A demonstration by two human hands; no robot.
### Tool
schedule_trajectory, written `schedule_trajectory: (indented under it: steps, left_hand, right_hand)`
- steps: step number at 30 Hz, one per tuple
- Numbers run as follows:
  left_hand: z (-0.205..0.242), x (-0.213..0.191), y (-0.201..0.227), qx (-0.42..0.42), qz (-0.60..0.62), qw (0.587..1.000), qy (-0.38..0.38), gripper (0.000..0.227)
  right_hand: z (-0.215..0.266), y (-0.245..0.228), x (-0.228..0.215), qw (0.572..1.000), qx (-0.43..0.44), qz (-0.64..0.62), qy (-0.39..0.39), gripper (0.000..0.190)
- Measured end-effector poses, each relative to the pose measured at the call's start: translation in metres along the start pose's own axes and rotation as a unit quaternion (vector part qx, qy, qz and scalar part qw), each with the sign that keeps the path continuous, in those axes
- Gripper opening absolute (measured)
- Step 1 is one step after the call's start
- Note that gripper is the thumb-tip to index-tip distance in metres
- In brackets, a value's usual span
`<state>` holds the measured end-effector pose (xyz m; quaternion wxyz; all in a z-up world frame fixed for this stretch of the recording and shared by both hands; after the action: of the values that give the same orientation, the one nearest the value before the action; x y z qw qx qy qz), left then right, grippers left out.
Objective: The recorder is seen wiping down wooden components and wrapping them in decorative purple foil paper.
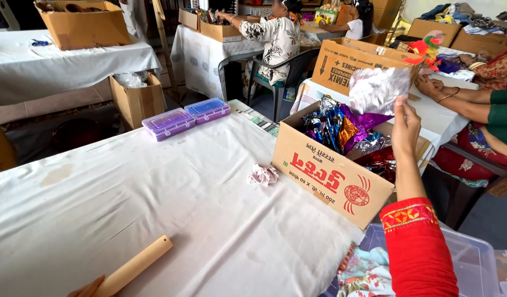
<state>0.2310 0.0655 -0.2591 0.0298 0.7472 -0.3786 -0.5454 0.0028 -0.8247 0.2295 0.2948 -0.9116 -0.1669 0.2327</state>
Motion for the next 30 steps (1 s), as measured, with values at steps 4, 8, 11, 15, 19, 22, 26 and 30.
schedule_trajectory:
  steps: [4, 8, 11, 15, 19, 22, 26, 30]
  left_hand:
    - [-0.014, -0.037, 0.042, -0.009, 0.003, 1.000, 0.005, 0.058]
    - [-0.014, -0.095, 0.130, -0.047, -0.001, 0.999, -0.014, 0.058]
    - [-0.020, -0.121, 0.165, -0.092, -0.003, 0.994, -0.054, 0.058]
    - [-0.023, -0.144, 0.199, -0.149, 0.014, 0.985, -0.091, 0.056]
    - [-0.020, -0.162, 0.224, -0.152, 0.016, 0.986, -0.072, 0.051]
    - [-0.018, -0.182, 0.240, -0.121, 0.020, 0.992, -0.030, 0.047]
    - [-0.015, -0.216, 0.249, -0.083, -0.058, 0.995, 0.023, 0.043]
    - [-0.004, -0.274, 0.241, -0.126, -0.085, 0.983, 0.105, 0.042]
  right_hand:
    - [0.005, -0.004, -0.005, 0.997, -0.060, 0.047, -0.006, 0.051]
    - [0.016, -0.013, -0.013, 0.999, -0.006, 0.028, 0.033, 0.050]
    - [0.015, 0.000, -0.024, 0.994, -0.010, 0.047, 0.097, 0.040]
    - [0.012, -0.059, -0.018, 0.968, -0.134, 0.048, 0.205, 0.021]
    - [0.027, -0.151, 0.086, 0.980, -0.139, -0.126, 0.071, 0.027]
    - [0.076, -0.241, 0.192, 0.973, -0.184, -0.106, -0.088, 0.020]
    - [0.172, -0.292, 0.343, 0.802, -0.013, -0.443, -0.401, 0.043]
    - [0.266, -0.325, 0.420, 0.612, 0.103, -0.633, -0.462, 0.060]
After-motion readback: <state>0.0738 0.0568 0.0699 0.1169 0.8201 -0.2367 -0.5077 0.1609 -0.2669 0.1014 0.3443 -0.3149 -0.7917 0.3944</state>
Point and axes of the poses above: each hand's wrist, its own z-axis away from the middle knuckle, its own x-axis out of the palm, y = z × x, the point moved 9 cm from there along -z, towards the middle knuckle, and after that the axes turned 13 degrees about -y, right-handed, at the moved point
